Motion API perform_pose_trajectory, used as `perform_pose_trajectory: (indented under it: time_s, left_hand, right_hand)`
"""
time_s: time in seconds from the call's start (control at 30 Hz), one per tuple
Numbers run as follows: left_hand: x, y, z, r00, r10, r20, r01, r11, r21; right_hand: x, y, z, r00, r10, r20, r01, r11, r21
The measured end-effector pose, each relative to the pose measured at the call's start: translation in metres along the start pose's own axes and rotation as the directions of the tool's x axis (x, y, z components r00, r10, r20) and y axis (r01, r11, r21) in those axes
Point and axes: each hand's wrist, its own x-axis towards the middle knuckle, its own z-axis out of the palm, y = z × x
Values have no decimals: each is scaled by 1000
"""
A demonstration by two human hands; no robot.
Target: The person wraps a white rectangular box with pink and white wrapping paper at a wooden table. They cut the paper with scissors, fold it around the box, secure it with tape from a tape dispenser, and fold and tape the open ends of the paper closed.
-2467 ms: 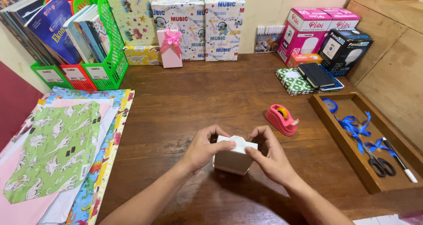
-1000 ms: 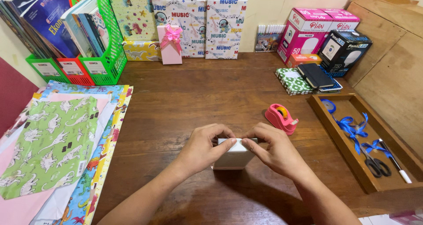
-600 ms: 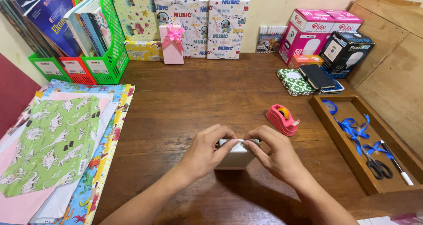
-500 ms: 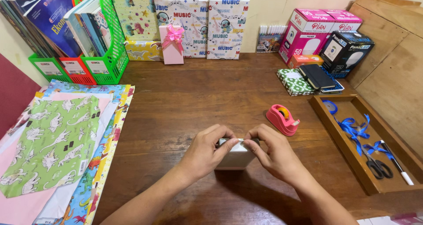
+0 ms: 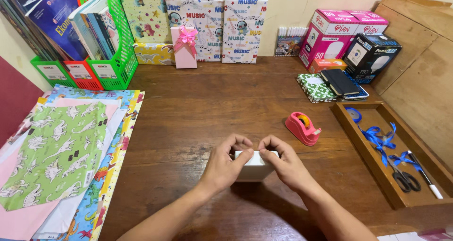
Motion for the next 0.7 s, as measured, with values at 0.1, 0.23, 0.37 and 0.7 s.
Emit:
perform_pose_trajectory:
  time_s: [0.1,0.23,0.37,0.7]
  left_hand:
    - [-10,-17,19,996,14,-85,-33,974,-226]
    - [-32,-29,36,976,112,-185,-175,913,-369]
    - [-46,-33,47,888,358,-290,-401,910,-107]
    - [-39,-36,28,771,610,-183,-623,782,-18]
  right_hand:
    - [-7,13,9,997,-41,-64,47,994,97]
    - [-14,23,15,982,-149,-111,158,985,75]
    - [-28,29,22,952,-284,-117,292,954,62]
    - [-28,42,29,897,-422,-128,435,895,95]
